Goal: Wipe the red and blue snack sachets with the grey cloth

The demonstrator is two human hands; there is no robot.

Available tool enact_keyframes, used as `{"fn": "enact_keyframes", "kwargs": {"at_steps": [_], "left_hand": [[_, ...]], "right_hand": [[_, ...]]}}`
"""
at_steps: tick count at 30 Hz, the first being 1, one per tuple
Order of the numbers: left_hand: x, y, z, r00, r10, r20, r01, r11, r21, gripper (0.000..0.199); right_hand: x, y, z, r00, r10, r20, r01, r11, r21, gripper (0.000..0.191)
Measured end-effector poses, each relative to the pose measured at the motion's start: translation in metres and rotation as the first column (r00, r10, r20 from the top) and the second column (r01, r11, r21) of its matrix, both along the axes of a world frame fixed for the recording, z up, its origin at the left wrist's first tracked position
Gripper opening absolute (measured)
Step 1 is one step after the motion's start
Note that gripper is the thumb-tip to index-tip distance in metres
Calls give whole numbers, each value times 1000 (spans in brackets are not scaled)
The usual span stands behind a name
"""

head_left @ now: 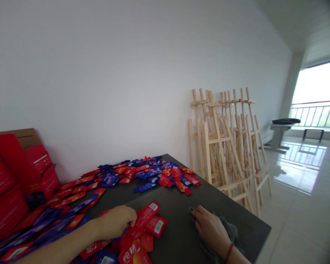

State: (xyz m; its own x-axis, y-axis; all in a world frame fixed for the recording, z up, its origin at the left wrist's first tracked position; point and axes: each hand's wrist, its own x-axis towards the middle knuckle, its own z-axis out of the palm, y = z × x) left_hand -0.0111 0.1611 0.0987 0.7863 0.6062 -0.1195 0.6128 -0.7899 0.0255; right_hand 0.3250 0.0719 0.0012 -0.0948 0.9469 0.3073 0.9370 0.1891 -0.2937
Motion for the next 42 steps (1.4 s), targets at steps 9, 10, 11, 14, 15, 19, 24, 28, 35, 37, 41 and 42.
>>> {"fn": "enact_keyframes", "kwargs": {"at_steps": [9,10,11,14,15,19,24,28,35,37,41,42], "left_hand": [[72,111,-14,885,441,-149,-428,897,113,32],[76,118,-18,868,469,-164,-456,883,116,35],[79,121,-23,856,488,-171,-474,873,118,35],[85,119,-33,854,498,-150,-483,867,126,34],[86,115,-35,862,490,-134,-475,871,128,34],[90,91,-32,894,446,-38,-440,891,112,34],[94,47,-5,901,393,182,-411,909,72,25],[99,-7,-5,859,408,310,-404,911,-79,25],[92,-83,-67,768,565,303,-403,793,-456,32],[87,-92,-75,748,577,328,-380,778,-500,51],[79,-104,-78,722,541,432,-287,802,-524,73],[78,-107,-79,713,528,461,-268,813,-516,76]], "right_hand": [[1,1,-5,998,-19,-57,21,999,30,30],[2,1,-5,998,-23,-61,25,999,30,31],[2,1,-5,998,-26,-64,28,999,30,31],[2,2,-5,998,-30,-63,31,999,21,31],[2,2,-4,998,-32,-60,33,999,16,30],[3,2,-3,999,-29,-40,30,999,12,32],[4,2,-3,1000,-18,-13,18,1000,17,32],[6,4,0,1000,-16,5,16,1000,2,32],[-5,-13,27,998,56,33,-56,998,-4,40],[-27,-29,31,985,156,80,-156,988,-6,42],[-77,-52,23,871,343,352,-366,931,-1,30],[-84,-54,19,861,324,393,-349,937,-7,27]]}}
